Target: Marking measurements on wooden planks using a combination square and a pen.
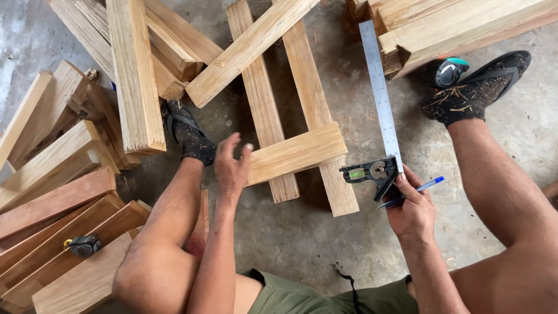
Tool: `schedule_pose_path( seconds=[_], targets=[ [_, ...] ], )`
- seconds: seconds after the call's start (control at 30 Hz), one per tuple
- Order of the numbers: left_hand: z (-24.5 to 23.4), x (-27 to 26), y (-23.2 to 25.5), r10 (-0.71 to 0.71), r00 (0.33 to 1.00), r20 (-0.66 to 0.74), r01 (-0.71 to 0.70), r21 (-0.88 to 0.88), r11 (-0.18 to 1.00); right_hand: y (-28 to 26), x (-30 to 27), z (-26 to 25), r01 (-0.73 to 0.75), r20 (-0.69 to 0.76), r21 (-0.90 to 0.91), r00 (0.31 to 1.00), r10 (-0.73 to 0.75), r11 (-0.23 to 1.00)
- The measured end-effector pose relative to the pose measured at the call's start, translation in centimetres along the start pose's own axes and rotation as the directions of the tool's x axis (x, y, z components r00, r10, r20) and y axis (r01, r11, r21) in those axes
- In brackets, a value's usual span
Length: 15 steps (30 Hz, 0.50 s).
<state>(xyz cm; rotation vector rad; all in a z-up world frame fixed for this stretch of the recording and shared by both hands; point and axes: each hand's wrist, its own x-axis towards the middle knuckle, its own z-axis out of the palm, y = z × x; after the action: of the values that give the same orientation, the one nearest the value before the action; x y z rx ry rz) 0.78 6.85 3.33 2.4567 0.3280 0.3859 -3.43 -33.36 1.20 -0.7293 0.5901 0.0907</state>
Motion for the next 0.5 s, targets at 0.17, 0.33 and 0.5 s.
schedule_pose_path(
  seconds=[0.17, 0.33, 0.5],
  targets=[
    [0.7, -0.4, 4.3, 0.203, 0.905, 0.373, -0.254, 0.093, 0.963, 3.3, 2.6, -3.3, -0.015, -0.055, -0.047, 0.998, 0.013, 0.999],
    [2.3, -0.9, 3.8, 0.110, 0.804, 0.584, -0.319, 0.267, 0.909, 9.0, 7.9, -11.6, -0.183, -0.225, 0.025, 0.957, 0.184, 0.983],
    [1.1, -0.7, 4.4, 0.088, 0.790, 0.606, 0.088, -0.254, 0.963, 9.8, 8.5, -12.3, -0.243, -0.421, 0.052, 0.874, 0.241, 0.969]
  ],
)
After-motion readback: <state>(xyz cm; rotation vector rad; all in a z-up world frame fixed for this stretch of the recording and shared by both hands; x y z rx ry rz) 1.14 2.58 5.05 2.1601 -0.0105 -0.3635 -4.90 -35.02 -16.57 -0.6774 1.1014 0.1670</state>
